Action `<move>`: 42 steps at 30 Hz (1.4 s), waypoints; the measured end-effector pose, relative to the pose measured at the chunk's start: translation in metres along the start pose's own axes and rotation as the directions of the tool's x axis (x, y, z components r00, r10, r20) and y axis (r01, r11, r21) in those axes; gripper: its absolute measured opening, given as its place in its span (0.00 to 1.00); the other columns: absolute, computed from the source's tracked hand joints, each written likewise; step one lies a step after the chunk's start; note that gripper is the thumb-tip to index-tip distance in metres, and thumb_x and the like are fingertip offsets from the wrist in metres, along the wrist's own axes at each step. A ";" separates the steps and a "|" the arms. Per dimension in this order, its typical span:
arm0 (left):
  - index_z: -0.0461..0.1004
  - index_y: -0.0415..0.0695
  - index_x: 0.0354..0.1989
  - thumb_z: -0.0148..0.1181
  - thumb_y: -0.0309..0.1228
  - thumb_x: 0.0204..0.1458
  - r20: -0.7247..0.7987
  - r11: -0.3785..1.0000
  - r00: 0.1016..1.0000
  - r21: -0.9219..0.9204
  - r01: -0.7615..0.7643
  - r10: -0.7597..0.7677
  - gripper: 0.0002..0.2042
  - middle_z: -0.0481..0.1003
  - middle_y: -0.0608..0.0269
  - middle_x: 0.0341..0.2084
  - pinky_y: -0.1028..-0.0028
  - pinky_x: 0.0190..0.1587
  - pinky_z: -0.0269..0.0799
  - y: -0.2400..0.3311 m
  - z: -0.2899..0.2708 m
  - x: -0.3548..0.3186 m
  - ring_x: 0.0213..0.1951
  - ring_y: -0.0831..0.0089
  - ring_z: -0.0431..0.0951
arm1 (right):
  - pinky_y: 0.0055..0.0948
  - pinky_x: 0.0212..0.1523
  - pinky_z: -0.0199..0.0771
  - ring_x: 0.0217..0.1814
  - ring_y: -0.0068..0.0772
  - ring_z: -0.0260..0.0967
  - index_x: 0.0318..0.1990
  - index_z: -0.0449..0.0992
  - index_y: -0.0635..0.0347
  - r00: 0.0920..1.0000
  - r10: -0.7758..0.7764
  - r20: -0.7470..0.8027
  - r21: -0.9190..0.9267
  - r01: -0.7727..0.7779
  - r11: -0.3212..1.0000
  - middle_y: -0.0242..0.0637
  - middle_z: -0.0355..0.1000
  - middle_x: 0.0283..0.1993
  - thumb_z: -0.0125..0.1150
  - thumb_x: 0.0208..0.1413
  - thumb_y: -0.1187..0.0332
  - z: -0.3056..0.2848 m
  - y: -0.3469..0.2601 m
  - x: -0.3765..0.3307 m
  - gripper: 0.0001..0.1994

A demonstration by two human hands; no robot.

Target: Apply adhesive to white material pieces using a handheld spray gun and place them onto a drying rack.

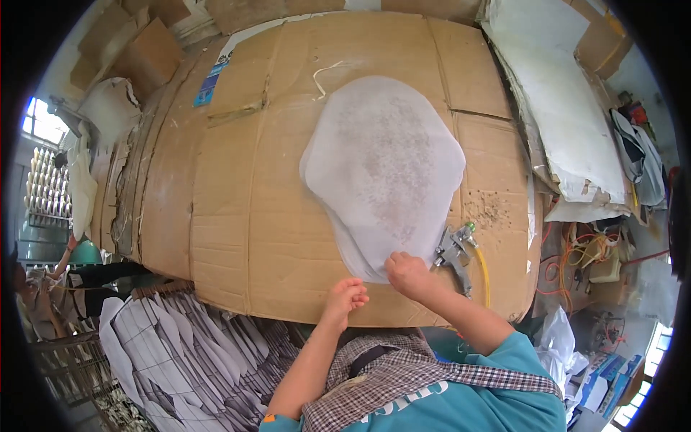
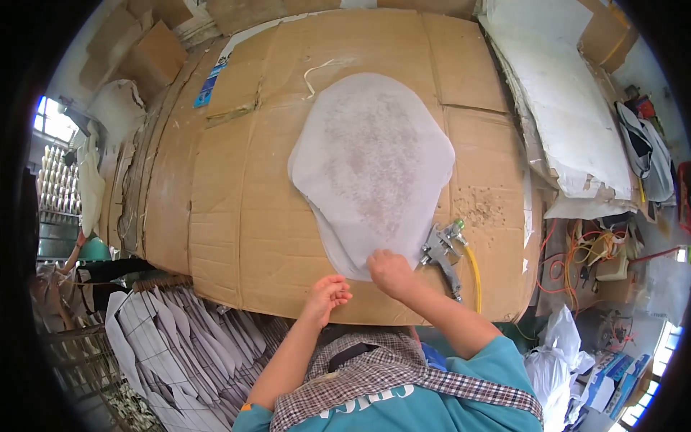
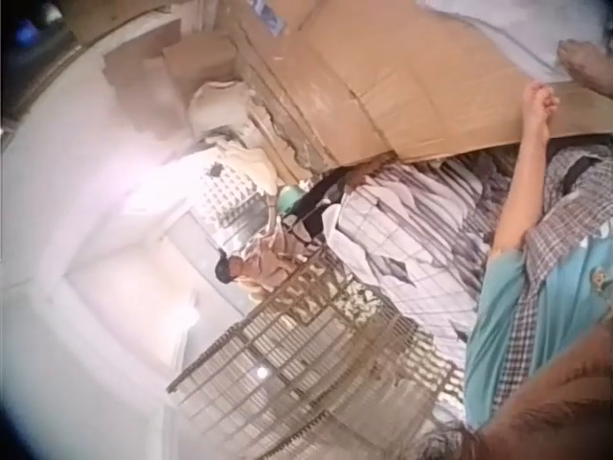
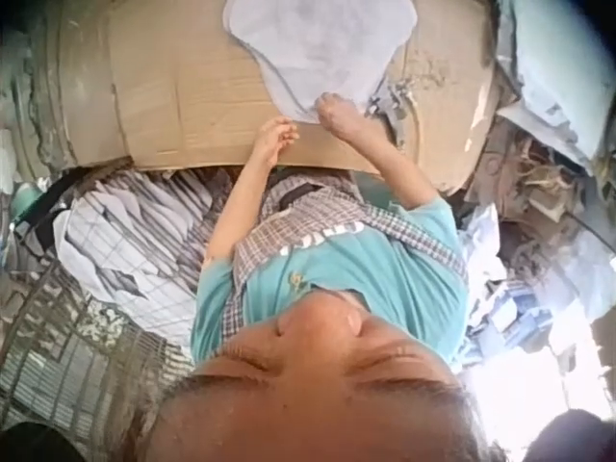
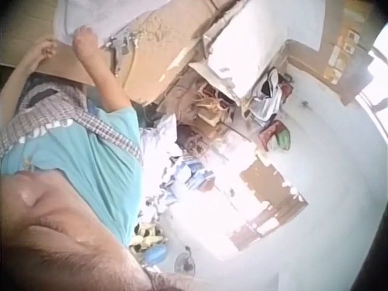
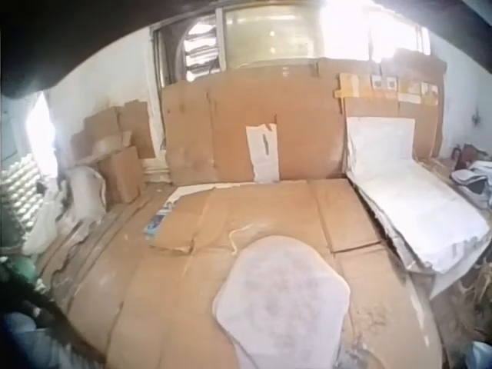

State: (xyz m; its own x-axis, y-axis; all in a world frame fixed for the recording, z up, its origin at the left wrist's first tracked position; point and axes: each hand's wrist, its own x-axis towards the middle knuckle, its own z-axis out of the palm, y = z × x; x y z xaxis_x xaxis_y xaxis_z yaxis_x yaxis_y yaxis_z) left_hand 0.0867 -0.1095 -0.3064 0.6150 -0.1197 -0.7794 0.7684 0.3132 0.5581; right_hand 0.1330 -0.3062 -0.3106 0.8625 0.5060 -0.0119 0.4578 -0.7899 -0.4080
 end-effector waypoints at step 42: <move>0.65 0.35 0.46 0.47 0.19 0.43 -0.357 0.334 0.693 -0.681 -0.652 0.626 0.17 0.71 0.56 0.38 0.67 0.45 0.69 0.087 -0.242 -0.286 0.41 0.65 0.73 | 0.30 0.39 0.70 0.34 0.30 0.68 0.33 0.70 0.58 0.955 0.045 0.294 0.956 -0.294 -0.022 0.33 0.70 0.30 0.51 0.44 0.67 -0.124 -0.211 0.256 0.09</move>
State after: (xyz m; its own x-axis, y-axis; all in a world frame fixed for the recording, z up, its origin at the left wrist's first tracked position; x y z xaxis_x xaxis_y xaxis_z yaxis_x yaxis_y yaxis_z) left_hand -0.0651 0.1797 -0.1040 0.8441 0.4496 -0.2922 -0.2654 0.8238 0.5010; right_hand 0.2834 -0.0530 -0.1140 0.7806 0.5491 -0.2987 -0.4697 0.2001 -0.8598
